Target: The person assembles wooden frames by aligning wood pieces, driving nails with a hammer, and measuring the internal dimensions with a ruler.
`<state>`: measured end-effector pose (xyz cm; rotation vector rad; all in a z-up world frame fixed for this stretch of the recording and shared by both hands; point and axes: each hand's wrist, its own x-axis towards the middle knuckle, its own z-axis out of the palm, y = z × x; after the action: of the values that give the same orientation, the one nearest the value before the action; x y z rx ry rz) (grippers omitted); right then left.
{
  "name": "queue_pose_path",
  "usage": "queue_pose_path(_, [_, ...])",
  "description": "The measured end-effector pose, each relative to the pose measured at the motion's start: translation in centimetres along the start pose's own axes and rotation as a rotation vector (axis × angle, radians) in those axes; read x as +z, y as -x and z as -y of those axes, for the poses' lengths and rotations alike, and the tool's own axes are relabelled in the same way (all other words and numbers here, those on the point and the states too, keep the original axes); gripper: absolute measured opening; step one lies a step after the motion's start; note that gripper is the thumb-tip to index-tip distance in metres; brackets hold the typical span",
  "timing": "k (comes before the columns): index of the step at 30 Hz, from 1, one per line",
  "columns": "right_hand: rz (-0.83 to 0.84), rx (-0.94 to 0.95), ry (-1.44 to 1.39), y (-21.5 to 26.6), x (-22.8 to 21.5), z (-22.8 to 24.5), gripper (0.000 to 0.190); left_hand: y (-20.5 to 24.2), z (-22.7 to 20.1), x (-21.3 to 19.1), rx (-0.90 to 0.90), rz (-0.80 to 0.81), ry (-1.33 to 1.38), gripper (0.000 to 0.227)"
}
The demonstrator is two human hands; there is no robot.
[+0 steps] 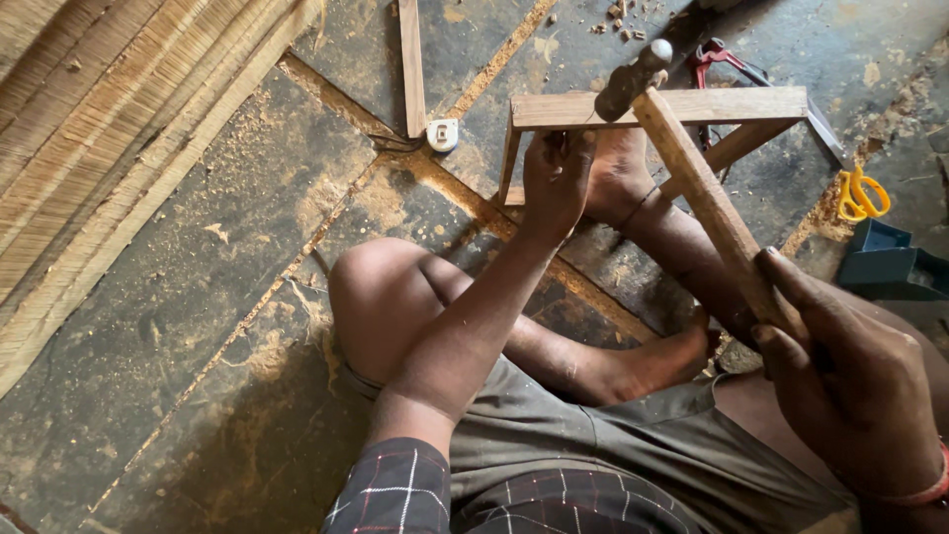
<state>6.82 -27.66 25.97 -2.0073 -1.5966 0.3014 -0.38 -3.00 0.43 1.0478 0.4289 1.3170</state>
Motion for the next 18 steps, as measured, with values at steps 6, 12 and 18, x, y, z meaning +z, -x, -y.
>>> queue_pose_path(6, [-0.054, -0.055, 0.106, -0.1, 0.0, 0.6, 0.049, -0.3, -0.4, 0.5, -0.009, -0.011, -0.004, 0.028])
queue_pose_path(12, [0.004, -0.022, 0.338, -0.8, 0.0, 1.1, 0.057, -0.1, -1.2, 0.7, -0.016, -0.003, -0.022, 0.024])
queue_pose_path(18, [-0.056, -0.056, 0.173, -0.9, -0.1, 1.2, 0.054, 0.1, -1.1, 0.5, -0.032, 0.007, -0.009, 0.024])
